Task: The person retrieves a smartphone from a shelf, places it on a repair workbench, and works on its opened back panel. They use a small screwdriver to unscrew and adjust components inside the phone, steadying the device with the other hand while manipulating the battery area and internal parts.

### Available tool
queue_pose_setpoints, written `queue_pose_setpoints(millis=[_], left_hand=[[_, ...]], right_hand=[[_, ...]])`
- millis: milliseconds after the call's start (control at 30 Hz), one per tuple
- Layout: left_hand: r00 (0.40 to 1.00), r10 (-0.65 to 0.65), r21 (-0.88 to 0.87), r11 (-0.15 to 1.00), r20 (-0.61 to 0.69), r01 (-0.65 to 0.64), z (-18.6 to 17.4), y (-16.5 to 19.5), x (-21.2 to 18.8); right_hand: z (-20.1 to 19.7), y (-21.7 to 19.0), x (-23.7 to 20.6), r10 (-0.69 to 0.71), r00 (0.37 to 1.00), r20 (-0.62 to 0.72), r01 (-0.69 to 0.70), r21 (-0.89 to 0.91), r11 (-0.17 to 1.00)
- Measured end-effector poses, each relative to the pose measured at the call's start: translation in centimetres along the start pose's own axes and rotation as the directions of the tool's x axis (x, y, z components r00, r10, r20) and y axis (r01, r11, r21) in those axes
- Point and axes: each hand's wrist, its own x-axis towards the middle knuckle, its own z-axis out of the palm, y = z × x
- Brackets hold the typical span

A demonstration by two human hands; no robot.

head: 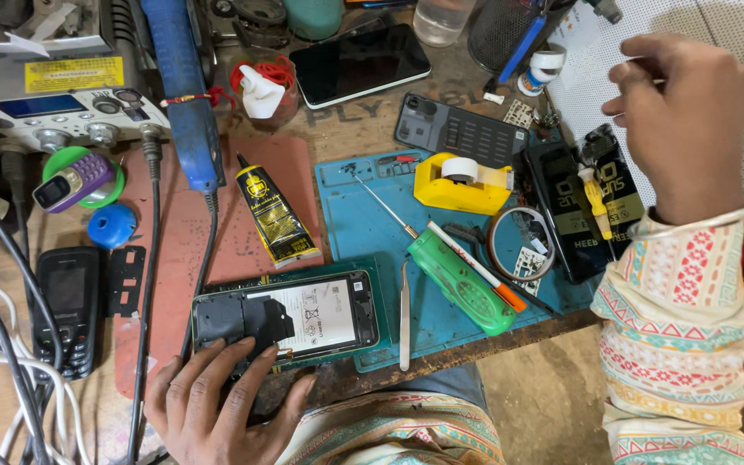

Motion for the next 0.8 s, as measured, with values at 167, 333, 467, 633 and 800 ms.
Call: queue_pose_setpoints(millis=[167,333,467,633,800], left_hand=[[1.000,-0.015,-0.012,1.000,-0.017,0.015,-0.1,0.2,0.3],[0.999,0.010,-0.006,1.000,-0.048,-0.010,-0.1,0.3,0.5],[0.999,0.000,-0.029,1.000,-0.042,-0.001,-0.1,0.3,0.4],[0.999,-0.020,-0.024,1.000,0.027,0.021,-0.3,0.2,0.1],[1.000,0.011,-0.029,1.000,-0.024,-0.012,-0.3,0.3,0.3]], right_hand=[[2.9,0.3,3.2,0.132,0.982,0.138,-0.122,-0.074,0.990],[6.0,1.3,5.8,-0.192,0.968,0.162,0.221,-0.183,0.958],[4.7,2.7,5.8,-0.079,0.997,0.011,0.079,-0.048,0.996],[3.7,4.1,4.5,-0.020,0.999,-0.027,0.019,-0.042,0.999],[4.7,3.5,5.9,0.043,0.997,0.059,-0.057,0.252,0.966]])
